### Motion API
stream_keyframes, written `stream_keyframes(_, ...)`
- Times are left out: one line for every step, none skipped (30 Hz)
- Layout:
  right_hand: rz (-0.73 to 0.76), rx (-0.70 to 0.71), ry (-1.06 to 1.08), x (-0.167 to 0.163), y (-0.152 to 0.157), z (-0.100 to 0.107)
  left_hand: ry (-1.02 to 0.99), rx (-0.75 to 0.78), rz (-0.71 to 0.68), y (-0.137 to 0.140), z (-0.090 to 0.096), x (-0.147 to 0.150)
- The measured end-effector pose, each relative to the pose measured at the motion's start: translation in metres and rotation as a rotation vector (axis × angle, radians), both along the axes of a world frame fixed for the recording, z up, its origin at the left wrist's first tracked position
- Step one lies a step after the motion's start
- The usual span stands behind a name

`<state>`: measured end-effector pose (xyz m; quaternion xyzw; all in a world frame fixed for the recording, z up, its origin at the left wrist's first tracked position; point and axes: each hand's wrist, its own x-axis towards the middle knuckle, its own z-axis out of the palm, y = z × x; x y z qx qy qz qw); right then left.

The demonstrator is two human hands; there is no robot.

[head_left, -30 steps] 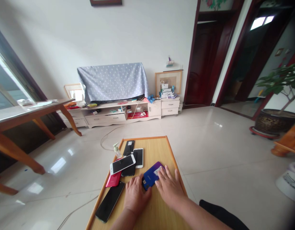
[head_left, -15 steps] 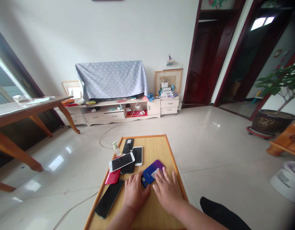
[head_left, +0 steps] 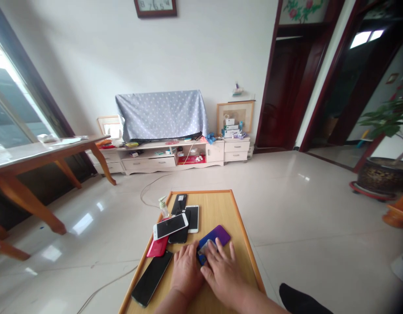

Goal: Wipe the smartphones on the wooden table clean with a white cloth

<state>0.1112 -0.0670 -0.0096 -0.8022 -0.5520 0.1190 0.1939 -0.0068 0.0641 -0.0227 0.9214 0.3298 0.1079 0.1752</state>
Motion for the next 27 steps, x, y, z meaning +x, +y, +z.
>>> stream_keyframes(0.041,0.012,0.015,-0.005,0.001,-0.001,0.007,-0.004,-0.003,0.000,0.000,0.000)
stream_keyframes(0.057,0.015,0.020,-0.006,0.002,-0.001,0.009,-0.005,-0.003,0.000,0.000,0.000)
stream_keyframes(0.045,0.007,0.016,-0.004,0.004,-0.001,0.005,-0.004,0.001,0.000,0.001,0.000)
stream_keyframes(0.009,-0.009,0.003,0.003,0.007,0.001,-0.003,-0.002,0.008,-0.001,0.002,0.000)
stream_keyframes(-0.044,-0.033,-0.017,0.011,0.010,0.004,-0.011,0.000,0.013,-0.002,0.004,0.000)
stream_keyframes(-0.105,-0.058,-0.040,0.020,0.014,0.006,-0.016,0.000,0.018,-0.002,0.005,0.000)
stream_keyframes(-0.163,-0.082,-0.063,0.029,0.017,0.009,-0.018,-0.001,0.021,-0.003,0.006,0.000)
stream_keyframes(-0.206,-0.099,-0.081,0.034,0.019,0.011,-0.019,-0.002,0.022,-0.004,0.007,0.000)
stream_keyframes(-0.227,-0.105,-0.093,0.037,0.020,0.012,-0.021,-0.003,0.024,-0.004,0.007,0.000)
stream_keyframes(-0.220,-0.099,-0.095,0.035,0.021,0.013,-0.025,-0.003,0.027,-0.004,0.006,0.000)
stream_keyframes(-0.187,-0.086,-0.089,0.030,0.021,0.013,-0.030,-0.001,0.033,-0.004,0.005,-0.001)
stream_keyframes(-0.134,-0.067,-0.073,0.022,0.020,0.012,-0.033,0.001,0.036,-0.003,0.003,-0.002)
stream_keyframes(-0.070,-0.046,-0.049,0.013,0.019,0.011,-0.029,0.003,0.034,-0.002,0.001,-0.002)
stream_keyframes(-0.008,-0.025,-0.022,0.005,0.017,0.010,-0.019,0.004,0.029,-0.002,0.000,-0.003)
stream_keyframes(0.041,-0.007,0.000,-0.001,0.016,0.009,-0.006,0.005,0.023,-0.001,-0.001,-0.003)
stream_keyframes(0.069,0.006,0.011,-0.005,0.016,0.008,0.003,0.005,0.016,0.000,-0.002,-0.004)
stream_keyframes(0.070,0.013,0.008,-0.005,0.016,0.008,0.003,0.006,0.015,0.000,-0.001,-0.004)
stream_keyframes(0.046,0.012,-0.009,-0.002,0.016,0.008,-0.005,0.007,0.018,-0.001,0.000,-0.005)
stream_keyframes(0.004,0.001,-0.035,0.004,0.017,0.007,-0.020,0.007,0.024,-0.002,0.001,-0.005)
stream_keyframes(-0.046,-0.016,-0.061,0.012,0.019,0.006,-0.037,0.006,0.029,-0.003,0.003,-0.006)
stream_keyframes(-0.095,-0.037,-0.084,0.021,0.020,0.005,-0.054,0.004,0.030,-0.004,0.004,-0.007)
stream_keyframes(-0.133,-0.056,-0.102,0.029,0.022,0.003,-0.068,0.000,0.025,-0.005,0.005,-0.007)
stream_keyframes(-0.157,-0.069,-0.115,0.037,0.024,0.001,-0.079,-0.006,0.018,-0.005,0.005,-0.008)
stream_keyframes(-0.172,-0.078,-0.126,0.042,0.025,-0.002,-0.090,-0.012,0.010,-0.006,0.005,-0.009)
stream_keyframes(-0.181,-0.080,-0.137,0.044,0.026,-0.004,-0.099,-0.017,0.005,-0.005,0.005,-0.009)
stream_keyframes(-0.184,-0.075,-0.148,0.043,0.027,-0.006,-0.105,-0.024,0.003,-0.005,0.004,-0.010)
stream_keyframes(-0.180,-0.066,-0.157,0.039,0.028,-0.007,-0.107,-0.030,0.002,-0.004,0.002,-0.010)
